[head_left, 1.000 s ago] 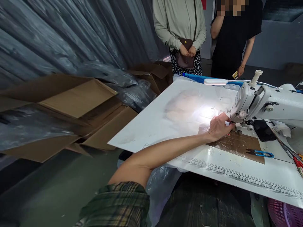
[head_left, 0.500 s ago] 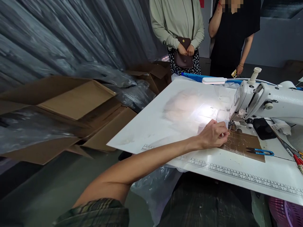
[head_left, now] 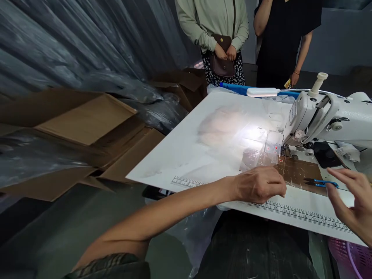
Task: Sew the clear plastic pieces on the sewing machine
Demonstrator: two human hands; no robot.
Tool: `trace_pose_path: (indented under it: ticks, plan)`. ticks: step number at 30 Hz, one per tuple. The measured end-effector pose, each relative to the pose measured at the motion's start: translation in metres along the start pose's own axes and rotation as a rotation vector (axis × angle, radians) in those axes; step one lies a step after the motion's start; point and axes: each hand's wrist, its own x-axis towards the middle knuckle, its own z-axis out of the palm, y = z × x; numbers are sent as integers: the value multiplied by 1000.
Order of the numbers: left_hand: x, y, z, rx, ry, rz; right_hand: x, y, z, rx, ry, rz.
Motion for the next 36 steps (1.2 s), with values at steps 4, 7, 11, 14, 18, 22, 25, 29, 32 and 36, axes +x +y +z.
trace_pose_path:
  ticks: [4,7,11,14,18,22,25,29,32,36]
  plan:
    - [-5,5,-6,-124,8,-30,-5,24,25,-62,-117,-137]
    - [-8,-1,-7,-246,-52,-142,-7,28,30,-47,-102,-104]
    - [-10,-15,-7,-347,-82,-256,5,-2,29,283,-93,272]
    - [-8,-23,-6,-359,-37,-223,18,-30,31,706,-243,550]
    - [-5,-28,-5,-355,-15,-192,31,-49,41,571,-384,428]
    - [-4,-28,-6,-350,-4,-180,39,-53,46,331,-464,373]
    - [-5,-28,-7,-360,32,-149,42,-56,47,249,-435,342]
    - [-6,-29,-7,-359,18,-157,42,-59,51,209,-398,302]
    - [-6,-29,-7,-362,-23,-203,39,-53,51,171,-376,253]
    - [-5,-29,-9,-359,-47,-237,32,-30,43,-25,-234,120]
